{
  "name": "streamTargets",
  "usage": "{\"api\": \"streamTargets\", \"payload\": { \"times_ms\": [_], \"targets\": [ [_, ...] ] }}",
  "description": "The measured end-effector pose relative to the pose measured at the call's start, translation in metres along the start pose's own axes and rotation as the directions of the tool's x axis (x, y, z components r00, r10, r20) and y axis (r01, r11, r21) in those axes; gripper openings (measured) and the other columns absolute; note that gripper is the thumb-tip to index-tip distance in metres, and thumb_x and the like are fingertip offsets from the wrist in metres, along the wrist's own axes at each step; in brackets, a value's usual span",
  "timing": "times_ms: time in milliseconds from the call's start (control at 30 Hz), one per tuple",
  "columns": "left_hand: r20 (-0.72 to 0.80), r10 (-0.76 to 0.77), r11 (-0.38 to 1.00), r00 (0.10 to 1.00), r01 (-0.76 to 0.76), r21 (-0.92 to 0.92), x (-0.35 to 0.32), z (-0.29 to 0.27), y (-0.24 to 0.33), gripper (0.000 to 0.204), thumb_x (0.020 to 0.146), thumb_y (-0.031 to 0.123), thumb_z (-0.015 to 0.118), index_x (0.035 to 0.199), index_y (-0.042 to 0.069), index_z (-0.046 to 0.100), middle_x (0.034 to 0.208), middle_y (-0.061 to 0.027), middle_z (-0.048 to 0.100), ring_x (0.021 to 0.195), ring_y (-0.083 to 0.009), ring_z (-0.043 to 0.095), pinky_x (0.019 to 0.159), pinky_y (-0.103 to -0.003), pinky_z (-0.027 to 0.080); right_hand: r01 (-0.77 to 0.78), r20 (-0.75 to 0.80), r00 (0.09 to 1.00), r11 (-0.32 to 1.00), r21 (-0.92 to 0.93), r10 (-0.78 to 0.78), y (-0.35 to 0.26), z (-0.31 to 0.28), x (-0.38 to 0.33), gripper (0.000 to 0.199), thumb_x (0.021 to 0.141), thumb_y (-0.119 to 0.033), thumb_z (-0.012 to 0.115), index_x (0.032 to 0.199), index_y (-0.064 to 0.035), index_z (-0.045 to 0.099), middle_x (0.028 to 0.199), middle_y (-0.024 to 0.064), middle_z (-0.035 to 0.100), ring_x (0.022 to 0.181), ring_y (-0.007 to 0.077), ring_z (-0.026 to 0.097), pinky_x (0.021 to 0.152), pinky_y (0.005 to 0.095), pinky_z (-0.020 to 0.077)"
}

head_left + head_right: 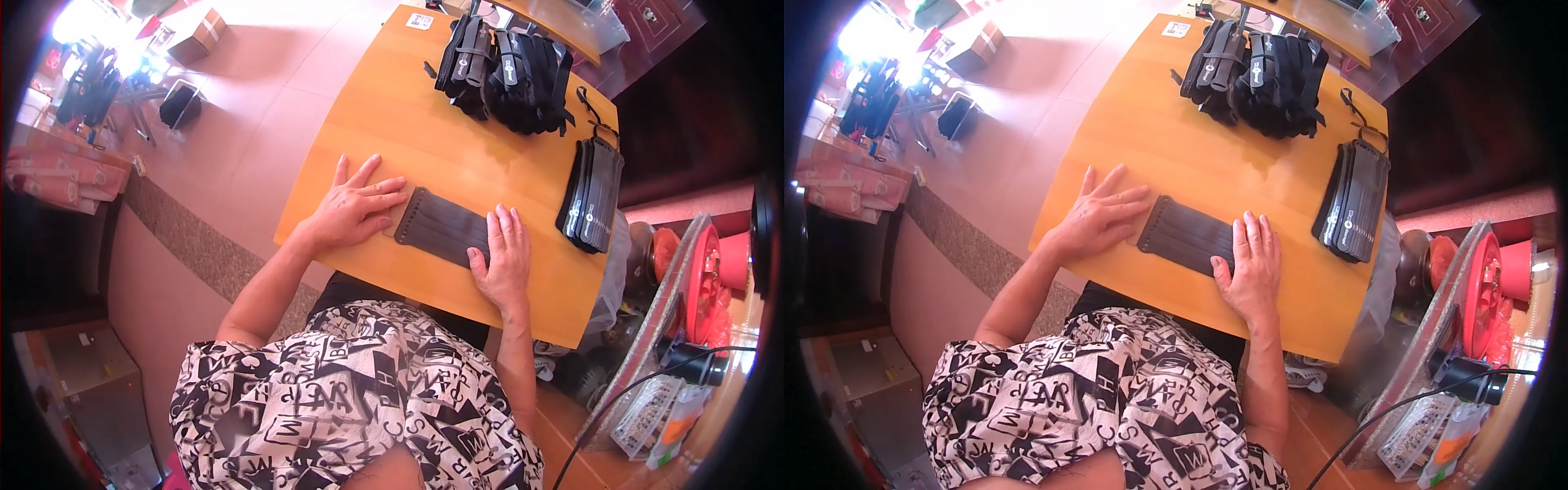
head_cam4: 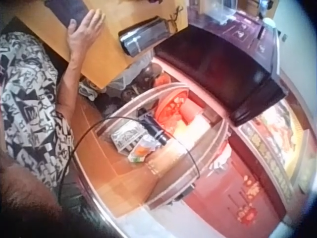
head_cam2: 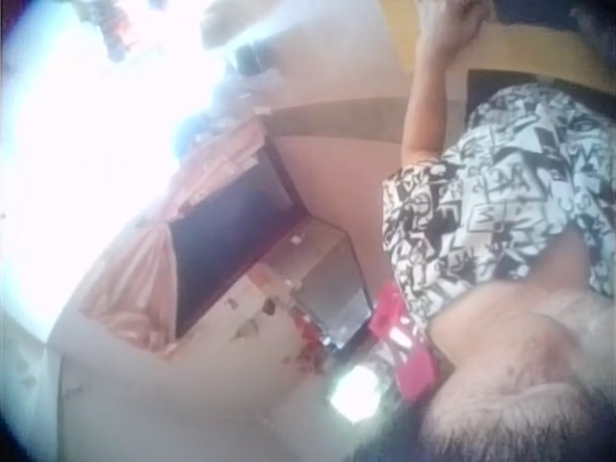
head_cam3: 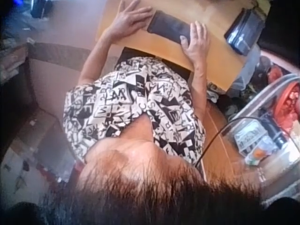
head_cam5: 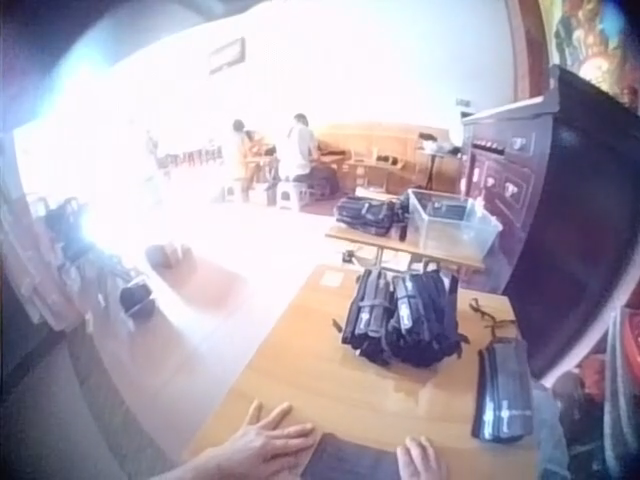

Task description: Arranging and stacking black fabric straps with velcro fasteners on a wooden table.

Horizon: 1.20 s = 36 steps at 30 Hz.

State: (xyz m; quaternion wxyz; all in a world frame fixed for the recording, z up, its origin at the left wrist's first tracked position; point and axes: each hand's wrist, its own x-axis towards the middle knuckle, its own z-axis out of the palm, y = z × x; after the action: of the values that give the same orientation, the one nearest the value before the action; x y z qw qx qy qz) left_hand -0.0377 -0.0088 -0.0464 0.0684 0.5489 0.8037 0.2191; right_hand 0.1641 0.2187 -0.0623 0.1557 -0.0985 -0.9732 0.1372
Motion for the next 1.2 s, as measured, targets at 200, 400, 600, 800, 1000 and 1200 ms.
{"api": "streamTargets", "payload": {
  "times_ms": [200, 400, 600, 800, 1000, 1200],
  "targets": [
    [0.000, 0.004, 1.000, 1.000, -0.004, 0.008, -0.001, 0.000, -0.001, 0.042, 0.080, 0.022, 0.066, 0.121, 0.019, 0.061, 0.135, 0.0018, 0.052, 0.138, -0.0369, 0.026, 0.106, -0.067, 0.009, 0.005, -0.004, 1.000, 1.000, -0.005, -0.005, 0.000, 0.000, 0.000, 0.059, 0.081, -0.033, 0.062, 0.127, 0.0030, 0.050, 0.138, 0.0176, 0.042, 0.130, 0.0367, 0.036, 0.107, 0.0491, 0.0280],
    [0.028, 0.003, 1.000, 1.000, -0.002, -0.015, -0.001, 0.000, -0.004, 0.044, 0.079, 0.019, 0.067, 0.123, 0.017, 0.060, 0.137, -0.0017, 0.051, 0.139, -0.0373, 0.023, 0.108, -0.067, 0.006, 0.004, -0.001, 1.000, 1.000, -0.014, -0.004, 0.000, 0.001, 0.002, 0.060, 0.081, -0.034, 0.062, 0.127, 0.0030, 0.050, 0.138, 0.0177, 0.043, 0.130, 0.0369, 0.036, 0.107, 0.0493, 0.0281],
    [-0.006, 0.012, 1.000, 1.000, -0.012, -0.001, 0.003, 0.004, -0.006, 0.040, 0.079, 0.022, 0.066, 0.119, 0.019, 0.063, 0.135, 0.0018, 0.052, 0.137, -0.0368, 0.028, 0.107, -0.067, 0.009, 0.008, -0.007, 1.000, 1.000, -0.025, -0.008, 0.003, 0.002, 0.003, 0.060, 0.080, -0.034, 0.062, 0.126, 0.0031, 0.050, 0.137, 0.0182, 0.043, 0.129, 0.0368, 0.037, 0.107, 0.0490, 0.0285],
    [-0.063, -0.049, 0.990, 0.997, 0.040, -0.134, 0.003, 0.004, -0.005, 0.044, 0.073, 0.015, 0.064, 0.116, 0.009, 0.063, 0.137, -0.0103, 0.049, 0.138, -0.0369, 0.027, 0.111, -0.061, 0.008, -0.027, -0.022, 0.999, 0.999, -0.038, 0.026, 0.004, -0.003, 0.001, 0.060, 0.080, -0.033, 0.063, 0.125, 0.0033, 0.050, 0.135, 0.0192, 0.045, 0.128, 0.0365, 0.038, 0.107, 0.0488, 0.0286],
    [-0.279, -0.004, 0.985, 0.960, -0.044, -0.168, 0.011, 0.015, 0.016, 0.056, 0.074, 0.017, 0.064, 0.127, 0.006, 0.053, 0.147, -0.0185, 0.034, 0.140, -0.0407, 0.019, 0.112, -0.056, 0.010, -0.052, -0.021, 0.999, 0.996, -0.066, 0.050, -0.001, -0.003, -0.002, 0.063, 0.078, -0.034, 0.066, 0.126, 0.0033, 0.049, 0.135, 0.0205, 0.044, 0.130, 0.0361, 0.037, 0.108, 0.0500, 0.0274],
    [0.060, 0.176, 0.984, 0.983, -0.176, 0.003, 0.041, 0.039, 0.073, 0.058, 0.090, 0.039, 0.049, 0.138, 0.008, 0.040, 0.146, -0.0259, 0.028, 0.138, -0.0437, 0.021, 0.111, -0.054, 0.016, 0.000, -0.041, 0.999, 1.000, 0.003, 0.000, -0.025, 0.003, 0.006, 0.062, 0.079, -0.037, 0.065, 0.125, 0.0032, 0.049, 0.135, 0.0223, 0.043, 0.131, 0.0376, 0.035, 0.108, 0.0508, 0.0274]
  ]
}}
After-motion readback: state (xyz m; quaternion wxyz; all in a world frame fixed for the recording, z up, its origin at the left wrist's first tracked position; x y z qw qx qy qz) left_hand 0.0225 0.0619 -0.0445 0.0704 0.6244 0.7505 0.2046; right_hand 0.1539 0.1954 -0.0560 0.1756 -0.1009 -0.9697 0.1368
